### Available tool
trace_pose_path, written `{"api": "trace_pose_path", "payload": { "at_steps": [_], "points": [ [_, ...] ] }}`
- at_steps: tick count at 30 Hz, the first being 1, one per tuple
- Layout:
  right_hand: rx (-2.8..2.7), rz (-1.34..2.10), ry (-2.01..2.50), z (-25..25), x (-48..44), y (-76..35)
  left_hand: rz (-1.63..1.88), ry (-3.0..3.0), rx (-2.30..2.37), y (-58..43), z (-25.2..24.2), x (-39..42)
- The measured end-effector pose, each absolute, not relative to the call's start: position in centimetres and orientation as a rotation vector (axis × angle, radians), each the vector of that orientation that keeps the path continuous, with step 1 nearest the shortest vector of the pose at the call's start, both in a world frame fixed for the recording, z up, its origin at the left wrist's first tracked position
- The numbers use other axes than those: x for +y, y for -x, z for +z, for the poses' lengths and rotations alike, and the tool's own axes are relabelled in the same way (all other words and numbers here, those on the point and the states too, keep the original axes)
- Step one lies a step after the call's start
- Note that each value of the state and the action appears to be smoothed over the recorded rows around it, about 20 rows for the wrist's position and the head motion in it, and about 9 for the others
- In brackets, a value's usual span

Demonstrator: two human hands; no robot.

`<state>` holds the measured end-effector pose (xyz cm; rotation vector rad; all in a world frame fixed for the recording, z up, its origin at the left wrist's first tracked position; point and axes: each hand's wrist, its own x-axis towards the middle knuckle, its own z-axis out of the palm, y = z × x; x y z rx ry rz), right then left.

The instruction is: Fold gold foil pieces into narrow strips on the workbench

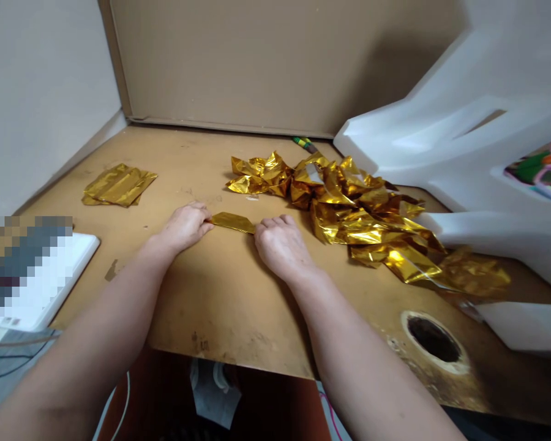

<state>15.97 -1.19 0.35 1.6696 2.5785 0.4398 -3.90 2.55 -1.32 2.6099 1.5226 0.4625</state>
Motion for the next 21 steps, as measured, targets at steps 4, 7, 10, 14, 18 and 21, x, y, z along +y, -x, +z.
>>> {"api": "trace_pose_path", "payload": {
  "at_steps": [4,7,10,14,18,21],
  "points": [
    [2.591,0.483,-1.64,0.4,-1.2,-16.0,0.444,-2.618,1.522,3.7,-1.1,2.4],
    [2.599,0.504,-1.636,0.4,-1.2,-16.1,0.43,-2.612,1.538,3.6,-1.0,2.4],
    [2.603,0.517,-1.631,0.3,-1.0,-16.3,0.444,-2.621,1.53,3.5,-1.1,2.4],
    [2.61,0.539,-1.619,0.2,-0.9,-16.4,0.439,-2.604,1.57,3.2,-1.1,2.4],
    [2.642,0.545,-1.612,0.5,-1.1,-16.6,0.402,-2.609,1.605,3.0,-1.0,2.4],
    [2.667,0.512,-1.626,0.9,-1.3,-16.8,0.368,-2.609,1.629,2.8,-0.8,2.4]
  ]
}}
